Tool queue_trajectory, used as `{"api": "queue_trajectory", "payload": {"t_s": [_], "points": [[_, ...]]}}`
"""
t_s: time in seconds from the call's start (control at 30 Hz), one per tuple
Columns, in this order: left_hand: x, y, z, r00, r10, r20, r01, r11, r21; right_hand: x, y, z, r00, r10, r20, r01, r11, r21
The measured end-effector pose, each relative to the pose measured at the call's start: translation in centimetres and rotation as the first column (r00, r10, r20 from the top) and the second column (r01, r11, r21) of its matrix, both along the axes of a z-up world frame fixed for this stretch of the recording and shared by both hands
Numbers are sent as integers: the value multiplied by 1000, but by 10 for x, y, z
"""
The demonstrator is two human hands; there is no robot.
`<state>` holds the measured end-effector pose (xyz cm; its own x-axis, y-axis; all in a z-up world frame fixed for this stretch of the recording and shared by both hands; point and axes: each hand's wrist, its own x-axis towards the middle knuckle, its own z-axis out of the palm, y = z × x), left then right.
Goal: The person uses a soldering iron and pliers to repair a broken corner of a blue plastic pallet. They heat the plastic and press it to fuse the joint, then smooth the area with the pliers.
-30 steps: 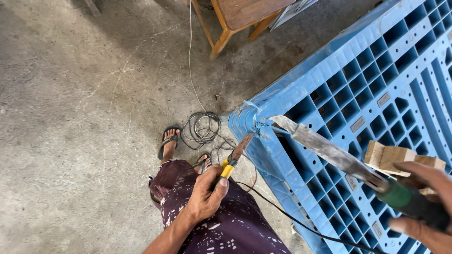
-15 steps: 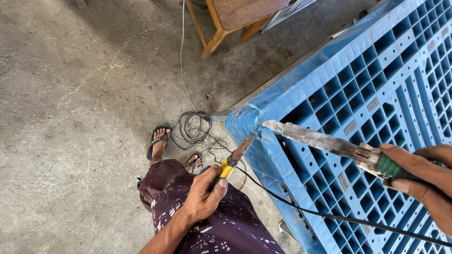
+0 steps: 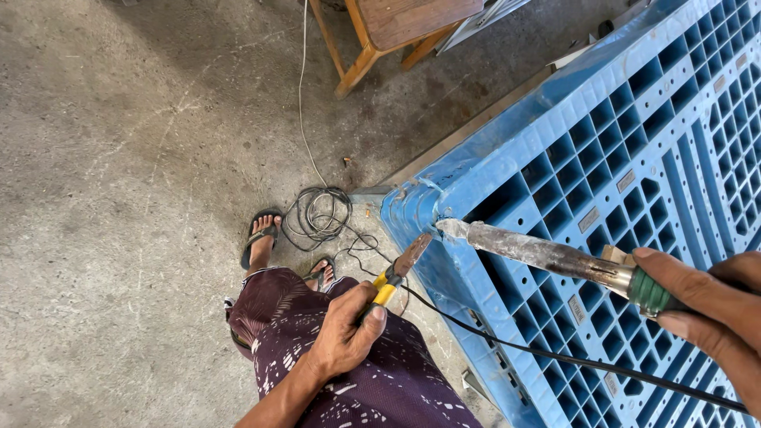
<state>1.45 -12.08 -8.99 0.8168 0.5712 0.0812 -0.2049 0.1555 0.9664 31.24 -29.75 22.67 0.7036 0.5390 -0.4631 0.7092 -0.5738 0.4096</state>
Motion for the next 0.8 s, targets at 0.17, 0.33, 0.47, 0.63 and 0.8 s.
{"api": "queue_trajectory", "payload": {"t_s": [0.17,0.33,0.47,0.63,0.8], "points": [[1,-1,-2,1000,-1,2,1,1000,15,-18,21,3,996,-70,58,74,995,-72],[1,-1,-3,1000,-7,20,7,1000,15,-37,34,4,990,-36,134,49,994,-97],[3,-2,-4,1000,-20,-8,20,1000,-14,-53,42,0,989,-48,140,42,998,47],[1,0,-3,1000,-6,5,5,1000,9,-57,52,6,983,-32,181,47,996,-79],[1,3,-1,1000,-8,6,8,1000,19,-54,47,7,986,-29,167,33,999,-22]]}}
